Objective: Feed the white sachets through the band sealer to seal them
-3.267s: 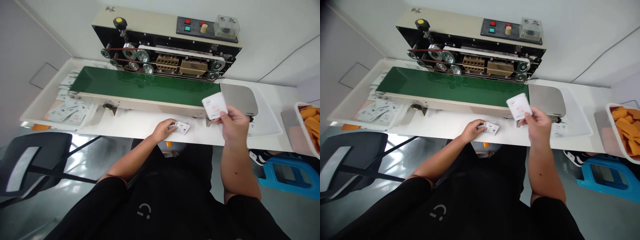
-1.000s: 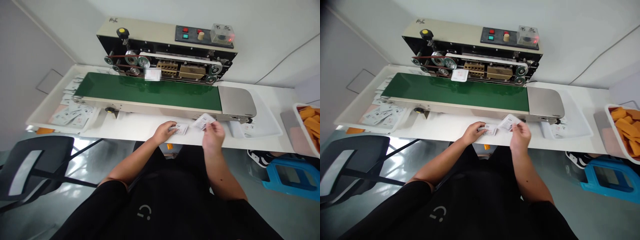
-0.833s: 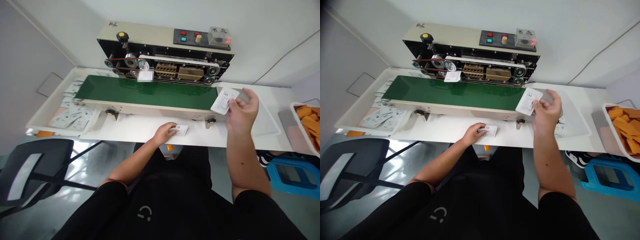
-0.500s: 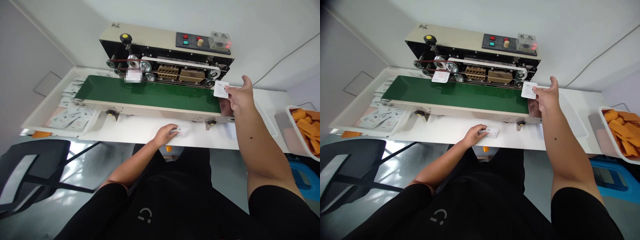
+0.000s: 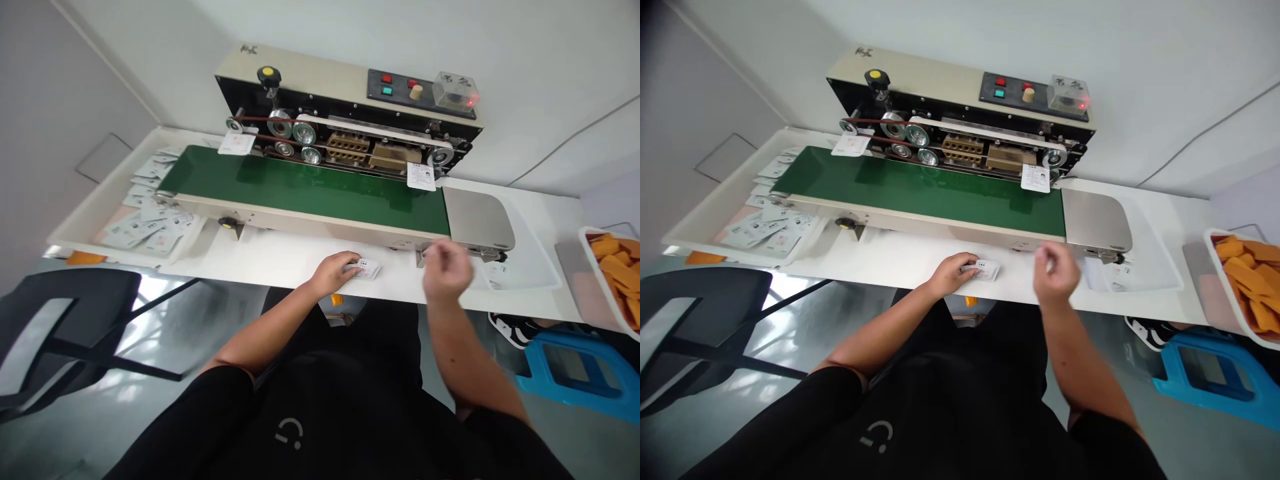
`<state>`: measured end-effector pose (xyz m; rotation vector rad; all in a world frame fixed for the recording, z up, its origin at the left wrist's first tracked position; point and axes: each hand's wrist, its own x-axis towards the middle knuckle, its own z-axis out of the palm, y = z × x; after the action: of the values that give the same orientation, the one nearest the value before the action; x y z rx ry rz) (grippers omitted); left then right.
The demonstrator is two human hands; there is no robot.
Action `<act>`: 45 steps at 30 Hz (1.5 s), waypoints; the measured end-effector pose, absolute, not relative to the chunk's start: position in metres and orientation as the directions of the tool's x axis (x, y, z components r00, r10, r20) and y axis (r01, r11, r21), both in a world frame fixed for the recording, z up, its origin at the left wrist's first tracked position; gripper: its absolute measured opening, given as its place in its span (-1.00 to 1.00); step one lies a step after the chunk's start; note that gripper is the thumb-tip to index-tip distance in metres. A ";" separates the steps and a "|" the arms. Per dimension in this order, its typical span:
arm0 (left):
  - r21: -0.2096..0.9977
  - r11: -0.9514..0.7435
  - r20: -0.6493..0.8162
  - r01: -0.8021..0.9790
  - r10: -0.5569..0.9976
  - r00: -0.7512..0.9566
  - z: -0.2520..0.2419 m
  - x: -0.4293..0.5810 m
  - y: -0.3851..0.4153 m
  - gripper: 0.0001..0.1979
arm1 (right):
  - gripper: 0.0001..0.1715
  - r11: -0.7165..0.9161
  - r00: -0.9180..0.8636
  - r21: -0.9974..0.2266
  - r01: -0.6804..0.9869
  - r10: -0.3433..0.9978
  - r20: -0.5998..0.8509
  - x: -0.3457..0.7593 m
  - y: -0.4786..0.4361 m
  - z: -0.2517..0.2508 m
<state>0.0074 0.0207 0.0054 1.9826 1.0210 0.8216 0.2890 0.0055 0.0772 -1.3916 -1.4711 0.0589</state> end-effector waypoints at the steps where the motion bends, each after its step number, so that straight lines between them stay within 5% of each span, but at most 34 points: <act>1: 0.832 -0.418 0.212 0.364 0.847 0.487 0.005 0.008 0.021 -0.74 | -0.65 0.259 0.237 -0.716 0.648 0.825 0.513 0.275 -0.013 0.059; 5: 0.814 -0.469 0.255 0.343 0.819 0.515 0.004 0.009 0.026 -0.71 | -0.58 0.021 0.130 -0.800 0.600 0.984 0.124 0.231 -0.040 0.011; 8: 0.815 -0.474 0.272 0.333 0.820 0.503 0.003 0.009 0.028 -0.77 | -0.69 -0.044 0.136 -0.783 0.620 0.989 0.052 0.221 -0.033 0.001; 12: 0.821 -0.472 0.302 0.321 0.837 0.457 0.003 0.009 0.028 -0.81 | -0.64 -0.153 0.260 -0.904 0.399 0.964 -0.048 0.221 -0.027 -0.004; 19: 0.818 -0.467 0.301 0.335 0.844 0.443 0.002 0.009 0.025 -0.83 | -0.57 -0.059 0.405 -0.997 -0.058 0.911 -0.078 0.220 -0.031 0.010; 28: 0.819 -0.456 0.266 0.348 0.839 0.475 0.005 0.006 0.025 -0.80 | -0.58 0.065 0.345 -0.961 -0.270 0.938 -0.034 0.272 -0.007 0.111; 35: 0.826 -0.447 0.248 0.344 0.836 0.490 0.005 0.006 0.024 -0.80 | -0.69 0.064 0.566 -0.961 -0.268 0.818 -0.103 0.340 0.052 0.167; 45: 0.819 -0.459 0.251 0.345 0.826 0.505 0.007 0.007 0.024 -0.79 | -0.76 -0.127 0.513 -0.981 -0.149 0.838 -0.187 0.342 0.128 0.167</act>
<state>0.0071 0.0241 0.0074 2.0264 0.9569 0.8513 0.3419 0.1284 0.1671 -1.4567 -0.6350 0.9511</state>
